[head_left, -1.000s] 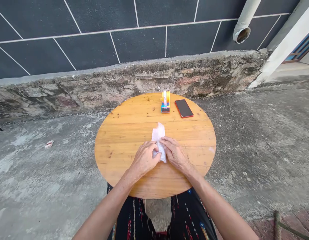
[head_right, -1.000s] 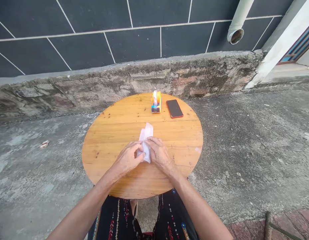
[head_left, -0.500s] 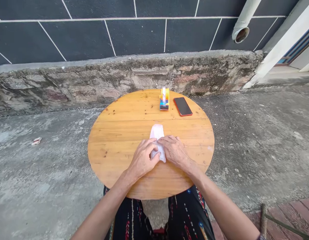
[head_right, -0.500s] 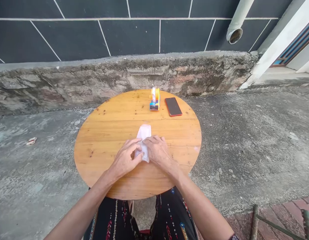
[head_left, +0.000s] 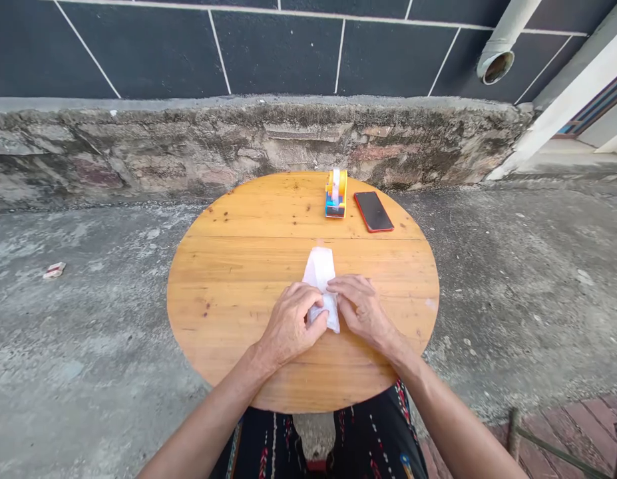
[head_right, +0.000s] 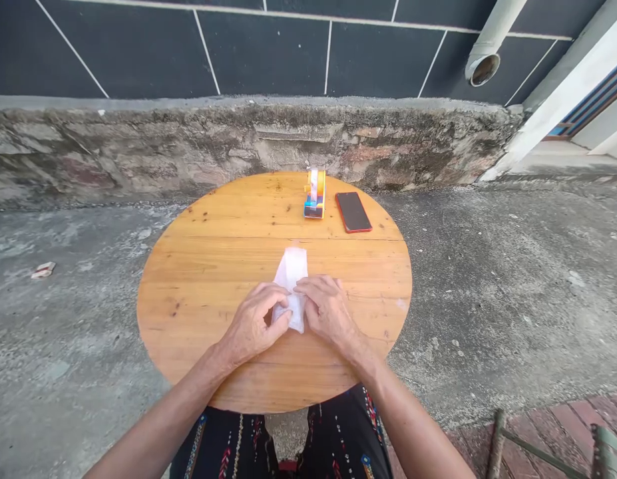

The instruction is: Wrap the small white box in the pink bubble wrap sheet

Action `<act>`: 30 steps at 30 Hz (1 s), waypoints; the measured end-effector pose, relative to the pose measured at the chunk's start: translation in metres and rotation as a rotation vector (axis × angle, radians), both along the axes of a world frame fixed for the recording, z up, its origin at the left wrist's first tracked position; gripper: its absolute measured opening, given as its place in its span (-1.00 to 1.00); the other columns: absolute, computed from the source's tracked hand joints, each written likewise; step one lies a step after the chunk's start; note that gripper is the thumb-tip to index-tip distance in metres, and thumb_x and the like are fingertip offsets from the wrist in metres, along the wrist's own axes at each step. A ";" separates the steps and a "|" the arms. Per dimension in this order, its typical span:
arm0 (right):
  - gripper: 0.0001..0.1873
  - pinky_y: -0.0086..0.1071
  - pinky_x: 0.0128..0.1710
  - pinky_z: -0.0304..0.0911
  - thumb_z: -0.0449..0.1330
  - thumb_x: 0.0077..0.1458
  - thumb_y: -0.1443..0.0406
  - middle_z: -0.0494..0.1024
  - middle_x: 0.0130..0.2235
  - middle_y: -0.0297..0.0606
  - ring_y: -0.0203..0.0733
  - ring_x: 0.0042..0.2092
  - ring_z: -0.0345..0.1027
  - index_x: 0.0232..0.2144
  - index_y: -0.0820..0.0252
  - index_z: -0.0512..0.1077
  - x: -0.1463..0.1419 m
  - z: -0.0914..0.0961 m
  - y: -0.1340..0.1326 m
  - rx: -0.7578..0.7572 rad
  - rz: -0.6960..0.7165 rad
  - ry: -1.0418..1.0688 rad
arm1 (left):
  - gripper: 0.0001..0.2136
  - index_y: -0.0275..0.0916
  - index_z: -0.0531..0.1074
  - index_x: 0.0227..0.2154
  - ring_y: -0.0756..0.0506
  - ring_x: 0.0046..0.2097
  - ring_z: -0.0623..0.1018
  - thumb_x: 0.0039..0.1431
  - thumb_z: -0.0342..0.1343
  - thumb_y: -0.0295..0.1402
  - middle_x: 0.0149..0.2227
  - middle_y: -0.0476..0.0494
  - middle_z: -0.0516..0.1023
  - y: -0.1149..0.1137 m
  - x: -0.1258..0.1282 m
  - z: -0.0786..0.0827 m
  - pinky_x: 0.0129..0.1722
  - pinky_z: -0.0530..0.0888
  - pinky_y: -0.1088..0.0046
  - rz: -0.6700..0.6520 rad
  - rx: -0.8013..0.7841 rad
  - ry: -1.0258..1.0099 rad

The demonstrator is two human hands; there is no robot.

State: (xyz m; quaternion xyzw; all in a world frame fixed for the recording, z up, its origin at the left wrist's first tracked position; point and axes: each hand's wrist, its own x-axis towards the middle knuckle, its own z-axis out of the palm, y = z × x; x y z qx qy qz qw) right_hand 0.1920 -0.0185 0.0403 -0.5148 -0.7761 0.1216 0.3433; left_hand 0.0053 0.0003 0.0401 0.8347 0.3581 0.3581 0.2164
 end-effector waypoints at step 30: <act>-0.58 -0.09 0.04 0.24 0.17 0.17 0.25 0.50 0.02 -0.11 -0.07 0.03 0.37 0.07 0.19 0.30 -0.002 0.003 -0.020 0.005 0.097 -0.106 | -0.94 -0.23 0.39 -0.36 -0.12 -0.10 0.44 0.09 0.09 -0.48 -0.16 -0.18 0.41 -0.004 0.002 -0.006 -0.08 0.43 0.31 0.079 0.104 -0.089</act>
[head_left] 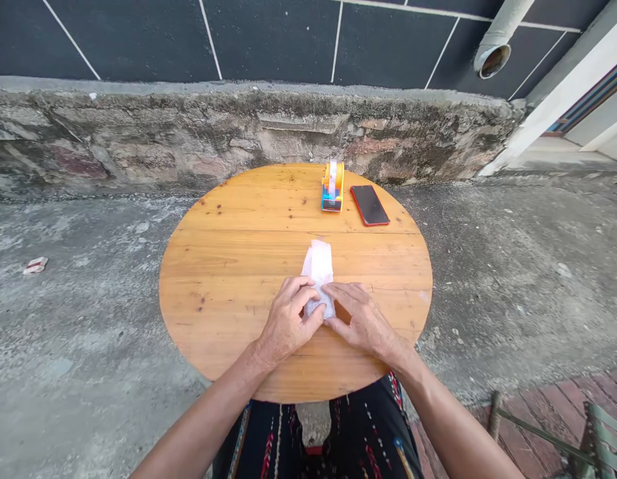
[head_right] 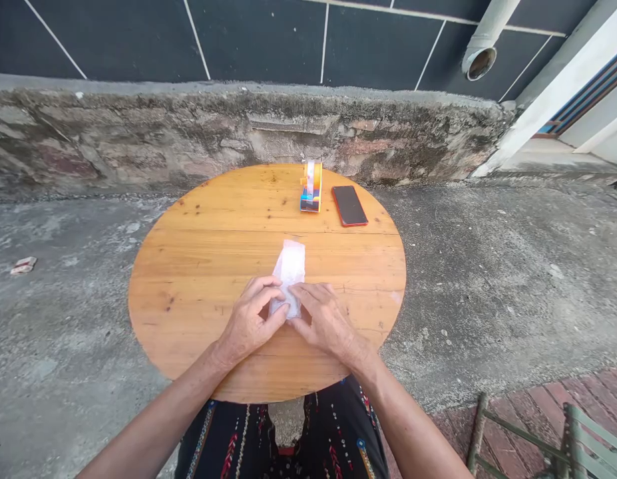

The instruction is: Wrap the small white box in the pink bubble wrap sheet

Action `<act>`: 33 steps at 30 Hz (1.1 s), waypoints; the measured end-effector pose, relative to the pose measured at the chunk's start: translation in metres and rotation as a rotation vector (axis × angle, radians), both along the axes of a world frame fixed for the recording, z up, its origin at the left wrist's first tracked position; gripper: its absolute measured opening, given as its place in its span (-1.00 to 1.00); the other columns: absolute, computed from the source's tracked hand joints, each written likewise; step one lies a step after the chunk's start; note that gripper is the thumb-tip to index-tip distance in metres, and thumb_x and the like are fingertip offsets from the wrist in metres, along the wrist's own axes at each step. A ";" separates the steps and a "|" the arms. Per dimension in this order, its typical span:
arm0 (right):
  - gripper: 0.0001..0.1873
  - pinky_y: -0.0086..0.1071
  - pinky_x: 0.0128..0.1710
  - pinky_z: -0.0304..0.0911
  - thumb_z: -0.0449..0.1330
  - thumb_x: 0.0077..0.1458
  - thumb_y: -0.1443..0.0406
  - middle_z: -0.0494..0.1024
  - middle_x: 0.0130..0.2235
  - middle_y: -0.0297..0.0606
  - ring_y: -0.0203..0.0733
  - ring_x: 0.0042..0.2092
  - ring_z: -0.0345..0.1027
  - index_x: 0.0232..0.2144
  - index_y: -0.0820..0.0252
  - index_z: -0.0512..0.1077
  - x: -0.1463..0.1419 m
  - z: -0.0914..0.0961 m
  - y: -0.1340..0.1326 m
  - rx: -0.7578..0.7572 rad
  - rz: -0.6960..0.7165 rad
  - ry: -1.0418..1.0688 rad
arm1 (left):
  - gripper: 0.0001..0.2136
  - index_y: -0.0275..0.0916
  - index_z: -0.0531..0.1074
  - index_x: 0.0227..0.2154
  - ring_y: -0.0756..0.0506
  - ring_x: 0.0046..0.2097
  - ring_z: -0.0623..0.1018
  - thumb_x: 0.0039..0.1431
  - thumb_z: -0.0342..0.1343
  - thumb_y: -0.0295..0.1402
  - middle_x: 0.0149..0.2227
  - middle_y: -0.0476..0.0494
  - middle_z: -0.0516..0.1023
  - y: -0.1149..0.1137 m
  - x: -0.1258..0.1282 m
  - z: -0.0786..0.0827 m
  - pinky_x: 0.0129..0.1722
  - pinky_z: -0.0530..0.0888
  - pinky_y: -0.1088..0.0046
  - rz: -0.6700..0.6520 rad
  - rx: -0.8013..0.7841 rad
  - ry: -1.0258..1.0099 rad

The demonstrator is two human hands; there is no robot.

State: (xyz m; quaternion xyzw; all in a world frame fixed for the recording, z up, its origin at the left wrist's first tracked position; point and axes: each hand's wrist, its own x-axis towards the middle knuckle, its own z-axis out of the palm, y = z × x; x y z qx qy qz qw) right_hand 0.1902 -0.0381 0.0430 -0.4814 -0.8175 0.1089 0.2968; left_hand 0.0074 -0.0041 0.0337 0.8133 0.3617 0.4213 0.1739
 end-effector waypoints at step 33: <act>-0.81 -0.38 -0.24 0.22 0.18 0.02 0.37 0.58 -0.29 -0.28 -0.19 -0.28 0.43 -0.25 0.18 0.48 -0.014 0.039 0.010 -0.322 0.022 -0.142 | -0.92 -0.22 0.43 -0.37 -0.10 -0.20 0.49 0.17 0.08 -0.34 -0.30 -0.12 0.51 0.001 -0.008 0.007 -0.14 0.43 0.34 -0.163 -0.203 -0.104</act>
